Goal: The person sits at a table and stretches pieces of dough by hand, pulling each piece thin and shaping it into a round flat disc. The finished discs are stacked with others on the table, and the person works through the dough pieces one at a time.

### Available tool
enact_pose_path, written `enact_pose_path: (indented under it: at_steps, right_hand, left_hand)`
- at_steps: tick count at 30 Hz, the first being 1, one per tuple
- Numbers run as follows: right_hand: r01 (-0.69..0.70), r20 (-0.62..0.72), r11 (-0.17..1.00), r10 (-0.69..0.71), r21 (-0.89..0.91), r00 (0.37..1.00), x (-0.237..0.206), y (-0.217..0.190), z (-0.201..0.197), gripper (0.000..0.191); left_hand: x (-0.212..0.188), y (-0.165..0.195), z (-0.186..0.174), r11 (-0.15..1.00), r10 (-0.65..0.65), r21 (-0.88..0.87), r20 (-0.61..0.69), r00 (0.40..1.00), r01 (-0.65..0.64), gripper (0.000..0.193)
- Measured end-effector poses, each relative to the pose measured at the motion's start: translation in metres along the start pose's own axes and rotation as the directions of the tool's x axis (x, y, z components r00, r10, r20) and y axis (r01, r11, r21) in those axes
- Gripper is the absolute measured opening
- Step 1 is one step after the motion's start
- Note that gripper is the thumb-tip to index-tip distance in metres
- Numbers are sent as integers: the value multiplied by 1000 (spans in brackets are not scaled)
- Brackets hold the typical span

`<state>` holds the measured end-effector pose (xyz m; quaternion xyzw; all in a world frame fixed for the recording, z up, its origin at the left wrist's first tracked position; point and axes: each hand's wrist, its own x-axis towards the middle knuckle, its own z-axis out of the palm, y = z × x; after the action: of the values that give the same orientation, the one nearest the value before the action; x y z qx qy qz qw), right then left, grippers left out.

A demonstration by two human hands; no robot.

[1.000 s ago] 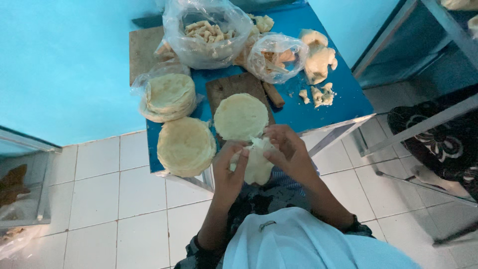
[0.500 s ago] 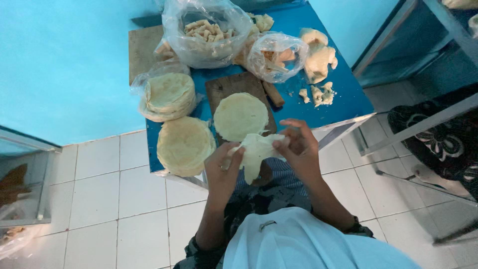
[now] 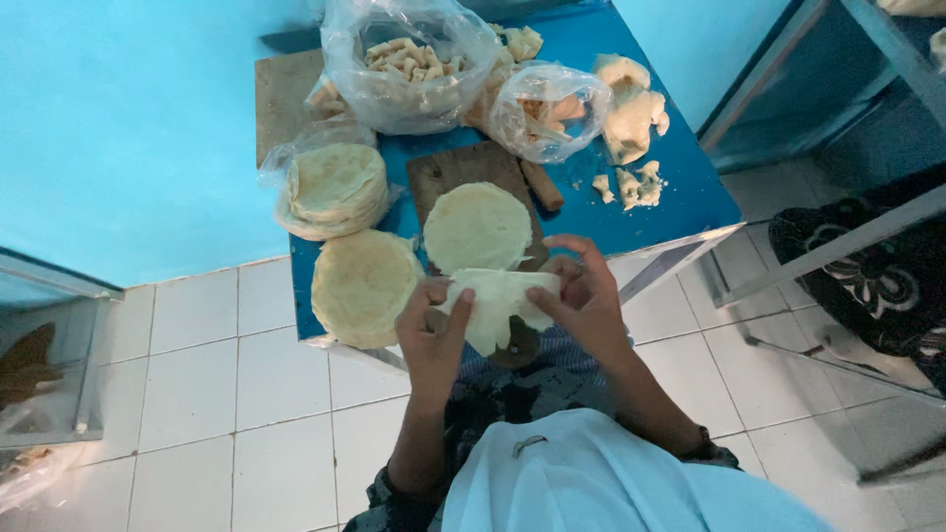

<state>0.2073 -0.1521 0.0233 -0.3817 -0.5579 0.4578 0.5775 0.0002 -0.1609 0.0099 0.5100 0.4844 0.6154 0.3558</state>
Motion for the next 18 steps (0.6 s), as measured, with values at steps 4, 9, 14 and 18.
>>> enact_pose_path:
  at_steps: [4, 9, 14, 18]
  right_hand:
    - [33, -90, 993, -23, 112, 996, 4, -3, -16, 56]
    - [90, 41, 996, -91, 28, 995, 5, -18, -30, 57]
    - [7, 342, 997, 20, -77, 940, 1, -53, -24, 56]
    - [-24, 490, 987, 99, -156, 866, 7, -71, -14, 56]
  left_hand:
    - [8, -5, -17, 956, 9, -291, -111, 994, -41, 14]
    - [14, 2, -29, 935, 10, -348, -186, 982, -75, 8]
    - [14, 17, -36, 960, 167, -263, 260, 951, -97, 35]
    - [21, 27, -29, 988, 143, -69, 748, 648, -139, 30]
